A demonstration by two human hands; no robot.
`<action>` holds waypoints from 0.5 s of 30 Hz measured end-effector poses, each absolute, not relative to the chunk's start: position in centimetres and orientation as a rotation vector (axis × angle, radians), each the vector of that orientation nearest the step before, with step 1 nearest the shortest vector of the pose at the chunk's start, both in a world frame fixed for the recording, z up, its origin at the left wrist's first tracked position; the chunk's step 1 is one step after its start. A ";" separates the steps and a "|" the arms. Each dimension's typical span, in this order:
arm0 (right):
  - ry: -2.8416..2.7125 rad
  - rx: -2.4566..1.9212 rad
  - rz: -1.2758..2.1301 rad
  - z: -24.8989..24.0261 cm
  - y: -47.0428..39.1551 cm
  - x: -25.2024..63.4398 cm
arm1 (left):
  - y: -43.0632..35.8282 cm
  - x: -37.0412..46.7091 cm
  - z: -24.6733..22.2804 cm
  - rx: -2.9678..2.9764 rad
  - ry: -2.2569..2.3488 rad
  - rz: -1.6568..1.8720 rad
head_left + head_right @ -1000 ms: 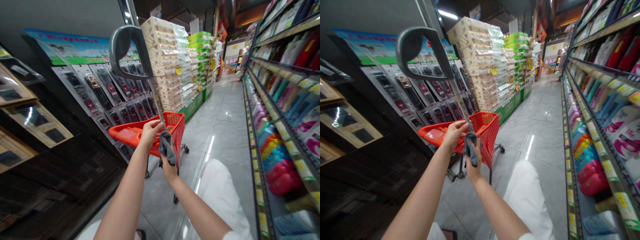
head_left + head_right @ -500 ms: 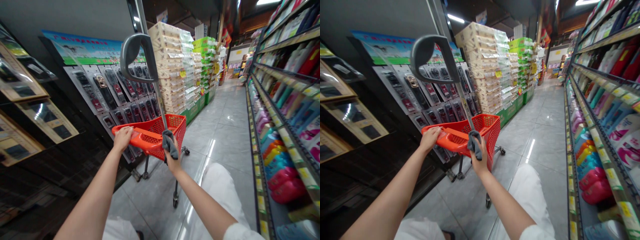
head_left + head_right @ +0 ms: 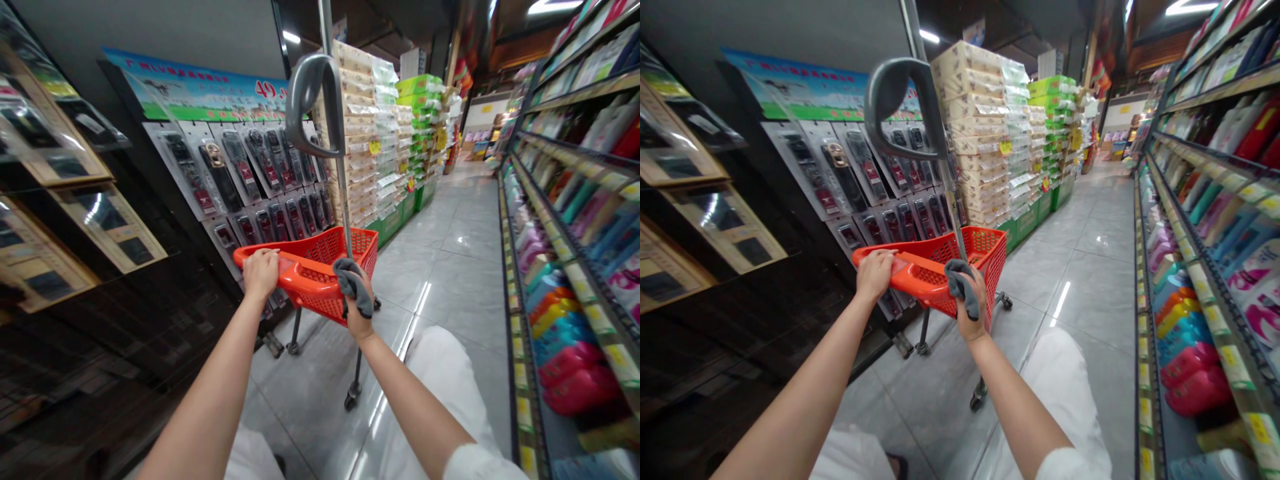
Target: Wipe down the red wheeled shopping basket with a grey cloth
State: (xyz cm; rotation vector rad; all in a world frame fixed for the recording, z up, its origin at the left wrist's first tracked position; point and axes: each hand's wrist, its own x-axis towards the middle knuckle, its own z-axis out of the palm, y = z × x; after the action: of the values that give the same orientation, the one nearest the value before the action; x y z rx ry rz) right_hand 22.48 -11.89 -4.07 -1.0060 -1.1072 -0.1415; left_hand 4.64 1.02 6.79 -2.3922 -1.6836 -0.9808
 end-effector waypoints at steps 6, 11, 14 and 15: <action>-1.382 -0.953 -0.383 -2.8 -12.6 22.4 | -0.4 5.8 7.0 -2.329 -1.748 -0.976; -1.359 -0.863 -0.453 -3.6 -11.8 24.7 | -2.2 6.5 7.1 -2.325 -1.797 -0.959; -1.279 -0.878 -0.408 -3.4 -12.1 26.3 | -3.3 6.6 7.3 -2.369 -1.727 -0.896; -1.252 -0.887 -0.386 -3.2 -12.3 26.8 | -3.4 6.6 7.4 -2.406 -1.676 -0.865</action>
State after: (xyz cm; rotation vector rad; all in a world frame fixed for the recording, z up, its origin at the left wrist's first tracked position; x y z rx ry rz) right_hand 26.83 -12.25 -3.23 -0.8875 -1.2522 -0.3862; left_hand 6.59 -3.43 7.43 -2.4062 -1.6761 -0.8651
